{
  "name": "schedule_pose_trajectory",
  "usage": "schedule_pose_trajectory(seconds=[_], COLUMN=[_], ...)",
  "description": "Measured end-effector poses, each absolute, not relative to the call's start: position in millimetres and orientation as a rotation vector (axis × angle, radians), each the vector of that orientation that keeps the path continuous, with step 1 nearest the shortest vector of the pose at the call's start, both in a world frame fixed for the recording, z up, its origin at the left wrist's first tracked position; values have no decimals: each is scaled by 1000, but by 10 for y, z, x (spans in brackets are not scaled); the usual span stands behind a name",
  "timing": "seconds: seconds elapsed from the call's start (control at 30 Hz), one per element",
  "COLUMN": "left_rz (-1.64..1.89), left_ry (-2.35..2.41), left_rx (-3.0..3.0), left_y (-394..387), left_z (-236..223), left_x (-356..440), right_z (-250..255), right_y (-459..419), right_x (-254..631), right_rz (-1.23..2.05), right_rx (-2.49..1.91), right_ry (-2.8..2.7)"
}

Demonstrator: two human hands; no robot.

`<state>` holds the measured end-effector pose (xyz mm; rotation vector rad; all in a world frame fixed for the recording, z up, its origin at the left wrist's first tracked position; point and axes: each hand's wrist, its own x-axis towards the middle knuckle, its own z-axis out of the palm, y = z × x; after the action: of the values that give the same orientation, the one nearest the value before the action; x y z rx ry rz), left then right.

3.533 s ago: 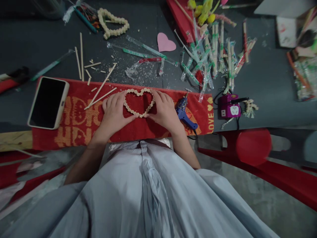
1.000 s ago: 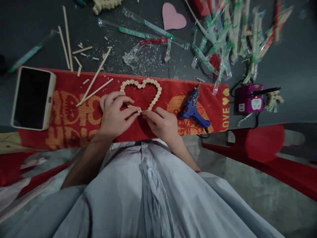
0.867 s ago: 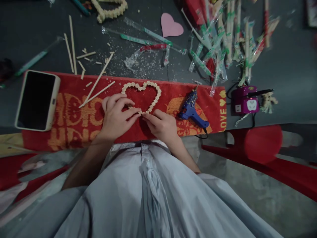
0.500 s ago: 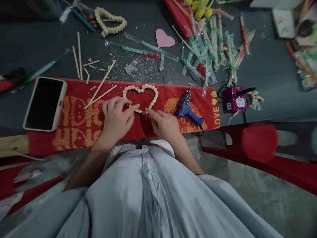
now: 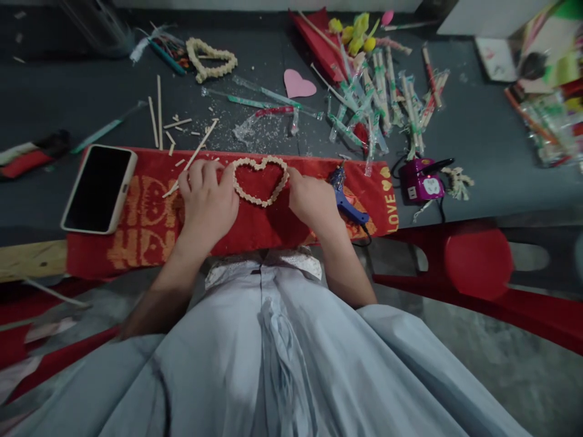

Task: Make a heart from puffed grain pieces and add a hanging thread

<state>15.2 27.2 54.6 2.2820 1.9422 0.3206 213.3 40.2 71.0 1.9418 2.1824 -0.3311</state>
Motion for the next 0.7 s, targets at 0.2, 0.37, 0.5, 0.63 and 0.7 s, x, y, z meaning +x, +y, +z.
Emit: schedule_pose_trajectory(seconds=[0.2,0.37,0.5,0.63,0.7], left_rz=[362,421,451,426,404], left_ry=[1923,1822,1772,1756,1757], left_rx=[2273,2353,2423,2466,2478], left_y=[-203,-402,-426,-432,-436], left_z=[280,85,44,50,62], left_x=[137,187,206,232,250], right_z=[672,538,457,430,417], right_y=[21,-160,-235,-278,-289], right_x=[2127,2086,2060,2036,2024], right_rz=[-455,-524,-545,-562,-569], right_rx=[1885,1836,1843,1812,1801], right_ry=[2162,2257,2319,2342,2351])
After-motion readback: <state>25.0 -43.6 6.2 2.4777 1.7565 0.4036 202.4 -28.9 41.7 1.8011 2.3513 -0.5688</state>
